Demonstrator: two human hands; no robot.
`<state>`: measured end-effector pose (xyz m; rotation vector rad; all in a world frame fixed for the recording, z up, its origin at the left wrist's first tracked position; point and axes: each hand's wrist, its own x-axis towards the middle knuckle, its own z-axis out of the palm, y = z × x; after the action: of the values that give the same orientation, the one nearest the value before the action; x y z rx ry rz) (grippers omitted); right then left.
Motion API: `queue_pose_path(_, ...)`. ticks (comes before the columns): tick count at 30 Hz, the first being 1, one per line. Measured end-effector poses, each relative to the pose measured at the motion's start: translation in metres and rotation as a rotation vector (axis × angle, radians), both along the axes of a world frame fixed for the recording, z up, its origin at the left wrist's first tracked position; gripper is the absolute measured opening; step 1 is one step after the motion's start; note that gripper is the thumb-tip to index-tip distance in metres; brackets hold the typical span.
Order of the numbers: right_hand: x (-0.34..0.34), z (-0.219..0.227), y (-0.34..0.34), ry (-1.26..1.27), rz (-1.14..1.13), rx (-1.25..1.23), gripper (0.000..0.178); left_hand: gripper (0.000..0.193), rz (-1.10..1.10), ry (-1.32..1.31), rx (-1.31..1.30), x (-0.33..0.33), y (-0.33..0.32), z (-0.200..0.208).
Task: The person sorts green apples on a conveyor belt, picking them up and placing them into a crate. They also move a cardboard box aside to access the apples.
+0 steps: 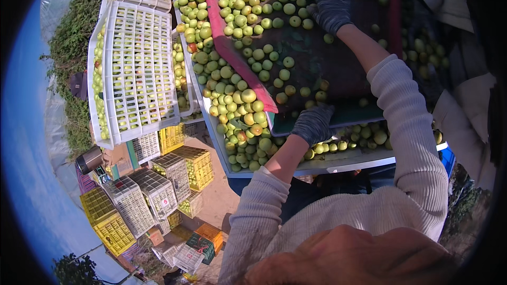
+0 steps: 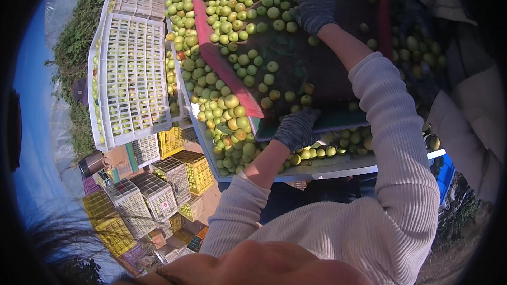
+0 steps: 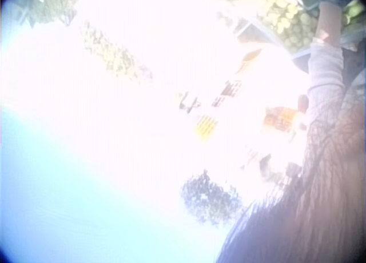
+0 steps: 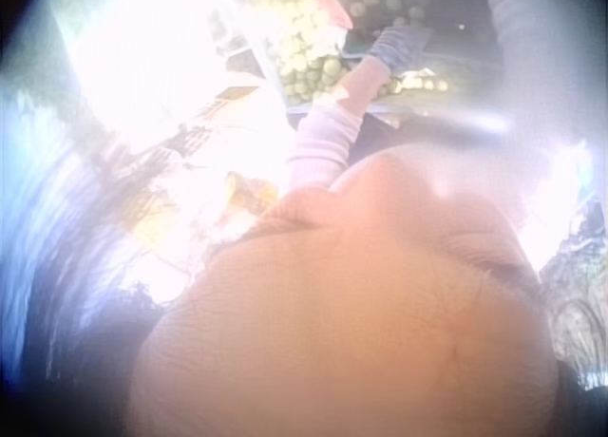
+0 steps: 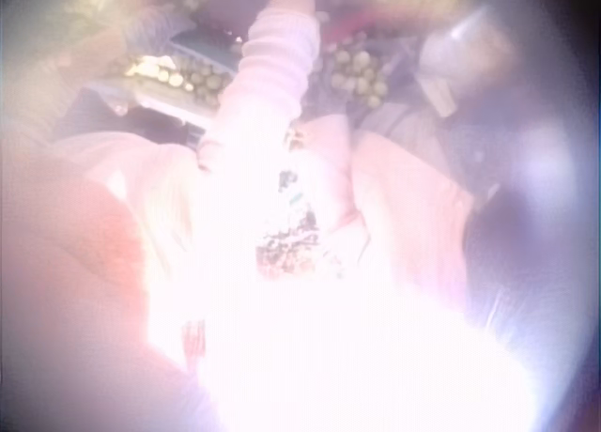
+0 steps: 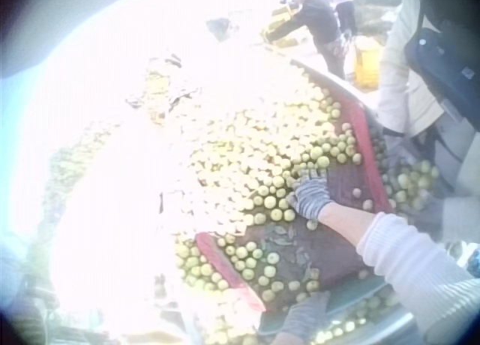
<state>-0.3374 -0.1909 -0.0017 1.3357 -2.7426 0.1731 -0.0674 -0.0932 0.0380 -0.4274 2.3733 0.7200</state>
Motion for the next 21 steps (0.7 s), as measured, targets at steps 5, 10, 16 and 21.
queue_pose_path(5,0.074,-0.002,-0.039,-0.152,0.494,-0.034,0.035,0.080,0.005,-0.090,0.017,-0.001,0.002,-0.006)
queue_pose_path(10,0.108,-0.013,-0.038,-0.368,0.387,0.040,0.029,0.073,0.023,-0.046,0.047,0.000,0.000,-0.014)
queue_pose_path(16,0.117,0.034,0.079,-0.722,0.344,-0.211,0.023,0.068,0.032,0.019,0.026,-0.001,0.000,-0.009)
queue_pose_path(21,0.083,0.080,0.300,-0.797,0.202,-0.392,0.021,0.070,0.029,-0.002,-0.048,0.002,0.006,-0.001)
